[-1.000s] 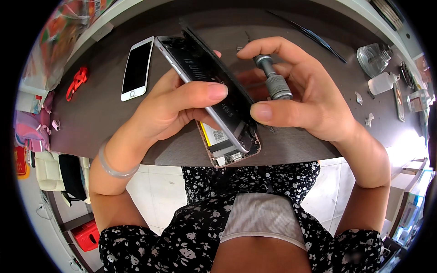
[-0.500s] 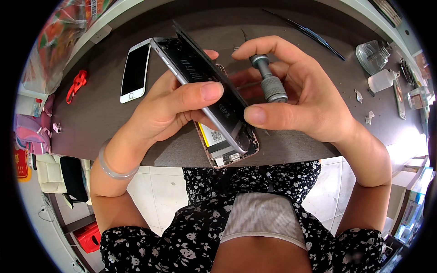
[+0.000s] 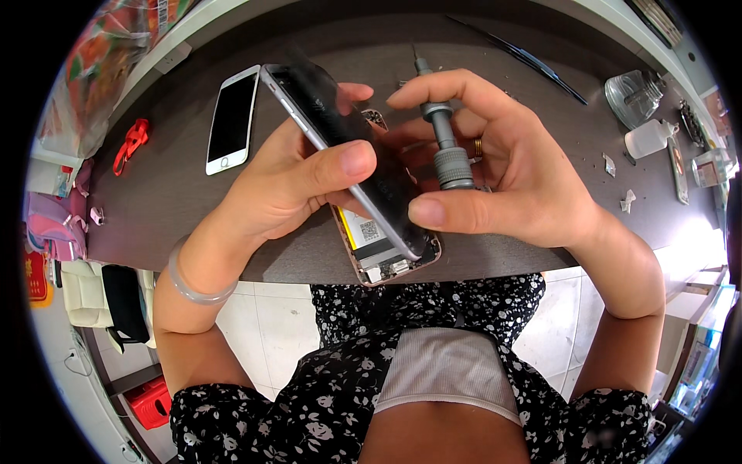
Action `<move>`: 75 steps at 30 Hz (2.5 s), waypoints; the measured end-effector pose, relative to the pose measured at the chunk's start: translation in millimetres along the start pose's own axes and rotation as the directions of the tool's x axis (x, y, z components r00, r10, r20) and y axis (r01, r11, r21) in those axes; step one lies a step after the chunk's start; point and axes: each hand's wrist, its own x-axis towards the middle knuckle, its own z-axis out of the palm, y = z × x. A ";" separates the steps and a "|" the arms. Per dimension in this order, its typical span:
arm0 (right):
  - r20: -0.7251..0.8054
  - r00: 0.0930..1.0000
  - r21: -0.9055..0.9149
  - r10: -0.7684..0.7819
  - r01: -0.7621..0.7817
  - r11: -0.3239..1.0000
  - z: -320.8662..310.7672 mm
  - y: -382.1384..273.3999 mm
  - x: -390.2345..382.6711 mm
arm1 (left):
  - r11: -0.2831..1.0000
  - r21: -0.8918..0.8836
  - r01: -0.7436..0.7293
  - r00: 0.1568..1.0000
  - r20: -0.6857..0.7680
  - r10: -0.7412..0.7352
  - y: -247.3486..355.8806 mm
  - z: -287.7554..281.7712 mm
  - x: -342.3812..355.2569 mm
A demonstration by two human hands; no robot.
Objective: The person disassembles a smartphone using a screwdriver and a prying tool. They remove the back cover, unscrew internal components, and carefully pry open the device to access the battery and internal parts.
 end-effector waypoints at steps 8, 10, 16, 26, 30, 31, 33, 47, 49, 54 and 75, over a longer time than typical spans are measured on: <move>-0.020 0.991 -0.195 -0.136 0.129 0.972 -0.4 7.3 2.0 | 0.997 -0.058 -0.049 0.999 -0.017 0.048 -0.7 -0.4 -1.8; -0.045 0.985 -0.231 -0.166 0.151 0.961 1.8 4.5 1.3 | 0.997 -0.075 -0.018 0.999 -0.032 0.015 3.7 3.5 -1.5; -0.082 0.970 -0.394 -0.230 0.181 0.901 -4.2 6.1 2.8 | 0.993 -0.085 0.078 0.997 -0.014 -0.080 7.5 2.1 0.9; -0.172 0.972 -0.146 -0.160 0.135 0.980 -7.5 9.6 8.1 | 0.989 -0.140 0.038 0.997 0.071 -0.029 9.5 1.7 -3.7; -0.086 0.994 -0.005 -0.064 0.064 0.998 -14.0 0.2 6.7 | 0.987 -0.159 0.016 0.998 0.069 -0.005 14.2 2.6 -1.8; -0.080 0.996 0.040 -0.049 0.052 0.998 -15.7 -1.2 6.4 | 0.987 -0.163 0.007 0.997 0.075 0.005 16.4 4.1 -1.4; -0.062 0.998 0.133 -0.022 0.030 0.991 -17.0 -0.6 6.3 | 0.987 -0.161 0.009 0.995 0.095 0.006 18.3 3.9 -3.6; 0.022 0.972 0.276 -0.235 0.220 0.936 -35.9 -19.8 -7.5 | 0.994 -0.075 -0.075 0.967 0.238 0.090 22.3 -16.8 -0.6; -0.085 0.936 0.105 -0.340 0.348 0.932 -37.5 -20.0 -10.3 | 0.993 -0.038 -0.114 0.976 0.182 0.119 20.8 -21.4 4.0; -0.401 0.747 -0.169 -0.531 0.509 0.844 -25.0 -24.4 -9.2 | 0.978 -0.110 -0.176 0.975 0.117 0.189 13.3 -16.3 11.1; -0.449 0.479 -0.614 -0.754 0.447 0.650 29.9 -55.5 9.3 | 0.928 -0.292 -0.230 0.966 0.048 0.254 21.7 -18.5 4.0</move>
